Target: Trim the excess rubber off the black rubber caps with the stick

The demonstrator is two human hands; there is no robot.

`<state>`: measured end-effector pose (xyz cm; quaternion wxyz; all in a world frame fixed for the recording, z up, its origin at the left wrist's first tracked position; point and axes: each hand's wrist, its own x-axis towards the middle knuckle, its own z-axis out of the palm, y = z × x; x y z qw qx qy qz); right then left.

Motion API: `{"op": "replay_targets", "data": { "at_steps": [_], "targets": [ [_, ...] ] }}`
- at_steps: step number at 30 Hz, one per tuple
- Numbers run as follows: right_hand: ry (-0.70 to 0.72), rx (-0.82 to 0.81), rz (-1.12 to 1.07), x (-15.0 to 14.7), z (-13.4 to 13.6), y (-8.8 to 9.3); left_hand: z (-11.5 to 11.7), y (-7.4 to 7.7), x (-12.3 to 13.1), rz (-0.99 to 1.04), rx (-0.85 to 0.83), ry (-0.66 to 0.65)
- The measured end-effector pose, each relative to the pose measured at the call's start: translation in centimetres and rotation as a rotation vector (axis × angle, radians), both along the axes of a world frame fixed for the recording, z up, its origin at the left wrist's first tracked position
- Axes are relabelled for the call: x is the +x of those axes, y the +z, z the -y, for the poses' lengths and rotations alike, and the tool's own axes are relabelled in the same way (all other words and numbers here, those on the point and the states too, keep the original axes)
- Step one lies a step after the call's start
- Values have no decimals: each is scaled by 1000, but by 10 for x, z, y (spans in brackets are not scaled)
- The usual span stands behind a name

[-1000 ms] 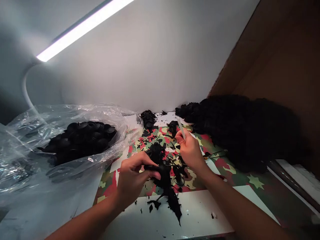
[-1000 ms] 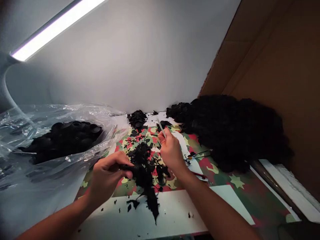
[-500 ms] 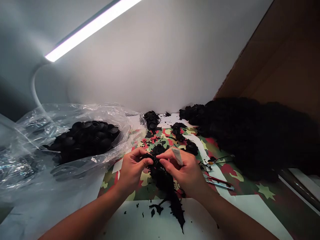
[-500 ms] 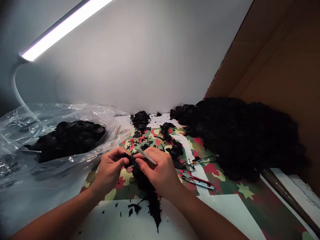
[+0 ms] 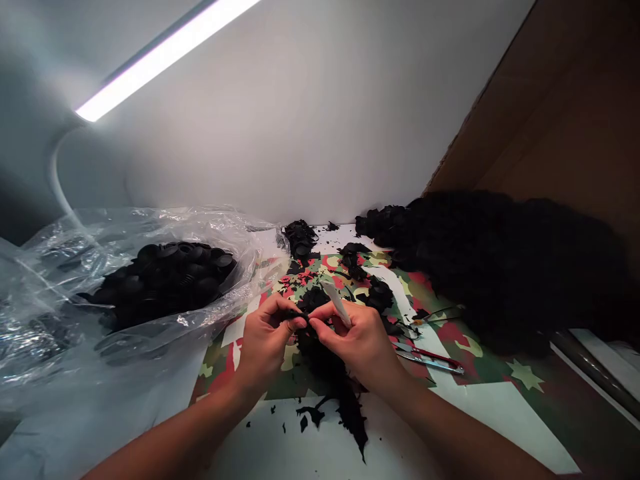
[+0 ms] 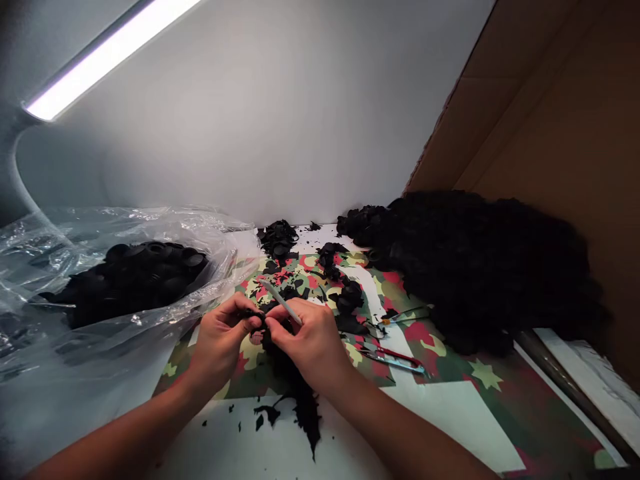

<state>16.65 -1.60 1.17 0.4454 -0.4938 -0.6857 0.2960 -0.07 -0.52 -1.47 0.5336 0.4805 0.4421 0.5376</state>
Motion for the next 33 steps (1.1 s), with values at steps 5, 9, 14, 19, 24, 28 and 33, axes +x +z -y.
{"op": "replay_targets", "data": {
  "at_steps": [5, 9, 14, 19, 24, 28, 33],
  "targets": [
    [-13, 70, 80, -2, 1, 1, 2, 4, 1, -158, 123, 66],
    [-48, 142, 84, -4, -1, -5, 3, 4, 2, -159, 158, 61],
    [-160, 11, -76, 11, -14, -6, 7, 9, 1, -49, 161, -28],
    [-126, -192, -309, 26, -21, -2, 2, 10, 0, 147, 6, -91],
    [-98, -209, -494, 26, -15, -1, -3, 8, 0, 226, -89, -105],
    [-71, -100, -452, 28, -11, 2, -3, 3, -2, 155, -120, -127],
    [-49, -160, -381, 30, -6, 8, -3, 10, -4, 26, -137, -138]
  ]
}}
